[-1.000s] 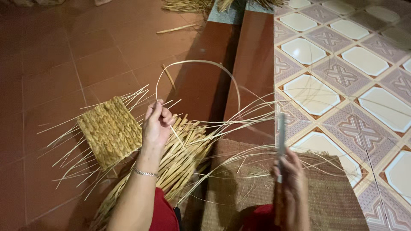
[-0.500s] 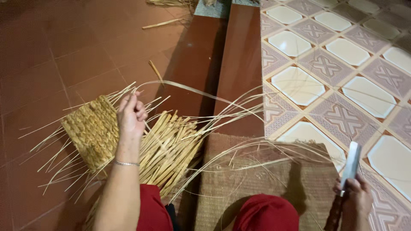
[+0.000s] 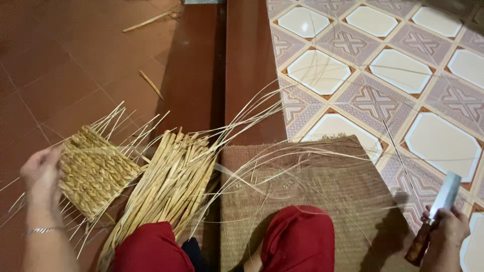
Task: The person sits on a mat and uses a large knife to split long bamboo strips into thinner strands. They hold the bamboo with one hand and draw the knife along the length of the strip to separate it, repeating this process for multiple pieces.
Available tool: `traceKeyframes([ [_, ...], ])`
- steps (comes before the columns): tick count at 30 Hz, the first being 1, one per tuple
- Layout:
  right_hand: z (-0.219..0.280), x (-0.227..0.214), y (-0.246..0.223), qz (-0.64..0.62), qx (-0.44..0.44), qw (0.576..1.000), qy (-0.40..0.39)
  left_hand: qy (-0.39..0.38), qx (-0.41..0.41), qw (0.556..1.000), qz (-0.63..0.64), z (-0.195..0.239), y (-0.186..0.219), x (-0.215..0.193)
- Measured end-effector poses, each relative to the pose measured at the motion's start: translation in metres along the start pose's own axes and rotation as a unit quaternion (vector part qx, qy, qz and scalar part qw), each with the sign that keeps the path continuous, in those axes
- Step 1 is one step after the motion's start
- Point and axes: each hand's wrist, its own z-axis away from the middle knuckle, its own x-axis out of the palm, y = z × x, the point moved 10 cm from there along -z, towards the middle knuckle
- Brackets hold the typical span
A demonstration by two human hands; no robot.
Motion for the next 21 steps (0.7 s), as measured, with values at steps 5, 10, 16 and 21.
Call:
traceKeyframes([
  [5,0.014,0.014,0.011,0.012,0.023,0.996,-0.089,-0.095,-0.06,0.954,-0.277,-0.021,-0.078,-0.002],
  [10,0.025,0.014,0.033,0.054,0.052,0.988,-0.137,-0.175,-0.014,0.852,-0.493,-0.004,-0.088,0.053],
  [16,0.022,-0.012,0.042,0.118,0.09,0.986,-0.073,-0.347,-0.071,0.853,-0.383,0.103,-0.039,0.183],
  [21,0.047,0.0,0.048,0.143,0.101,0.972,-0.16,-0.484,0.196,0.752,-0.402,0.179,-0.026,0.337],
])
